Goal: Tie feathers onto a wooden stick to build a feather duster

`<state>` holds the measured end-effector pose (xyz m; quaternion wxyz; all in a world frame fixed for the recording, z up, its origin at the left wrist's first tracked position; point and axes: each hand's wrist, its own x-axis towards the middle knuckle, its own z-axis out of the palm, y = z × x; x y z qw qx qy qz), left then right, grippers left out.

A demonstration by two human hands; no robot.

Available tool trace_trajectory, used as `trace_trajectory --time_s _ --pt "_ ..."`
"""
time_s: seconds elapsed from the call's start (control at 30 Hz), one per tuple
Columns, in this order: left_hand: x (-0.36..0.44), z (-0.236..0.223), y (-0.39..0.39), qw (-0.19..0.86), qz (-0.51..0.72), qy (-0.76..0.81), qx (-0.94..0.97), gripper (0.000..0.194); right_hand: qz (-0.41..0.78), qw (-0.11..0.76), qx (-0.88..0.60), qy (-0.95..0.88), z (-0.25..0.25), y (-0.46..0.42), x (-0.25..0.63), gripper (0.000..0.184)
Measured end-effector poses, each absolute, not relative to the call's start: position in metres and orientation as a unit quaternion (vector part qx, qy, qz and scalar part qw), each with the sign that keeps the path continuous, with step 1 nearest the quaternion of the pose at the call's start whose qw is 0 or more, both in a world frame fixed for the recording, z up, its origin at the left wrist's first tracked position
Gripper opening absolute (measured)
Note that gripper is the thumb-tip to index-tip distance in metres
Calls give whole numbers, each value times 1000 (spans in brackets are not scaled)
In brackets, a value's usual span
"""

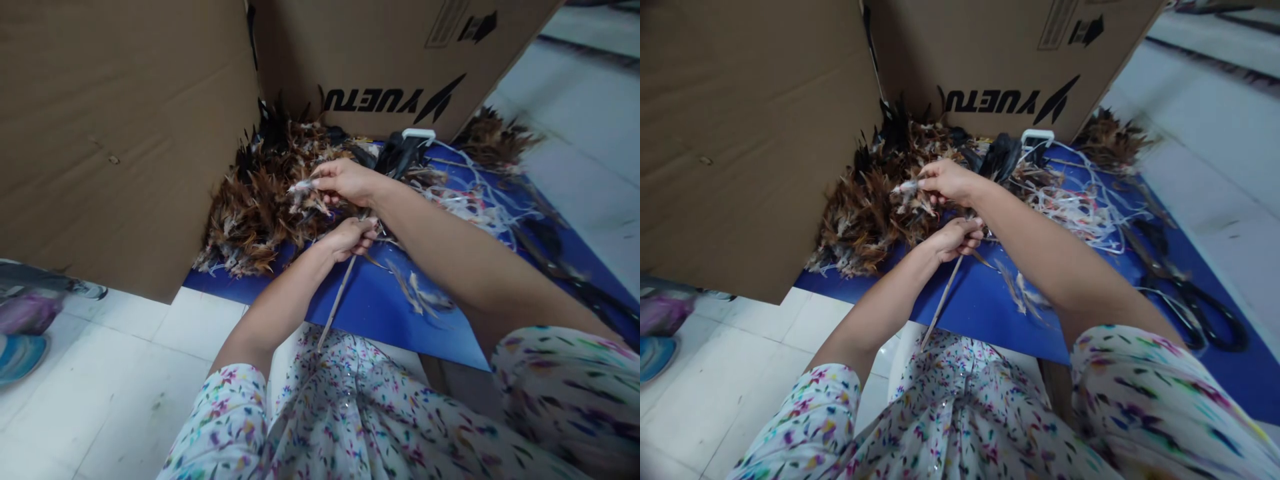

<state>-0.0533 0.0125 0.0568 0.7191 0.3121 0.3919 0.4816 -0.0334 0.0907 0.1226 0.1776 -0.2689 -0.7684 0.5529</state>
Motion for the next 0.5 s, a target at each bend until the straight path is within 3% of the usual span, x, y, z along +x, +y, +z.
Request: trace_trajectory --time_s 0.13,0.37,0.5 --pt "-53 58 12 725 478 382 316 27 504 161 -272 -804 122 95 -29 2" --pt "-51 54 14 729 473 390 304 28 179 135 -243 -944 132 85 -57 18" --pt "-47 46 18 726 495 417 234 22 143 125 -270 -944 133 71 -96 21"
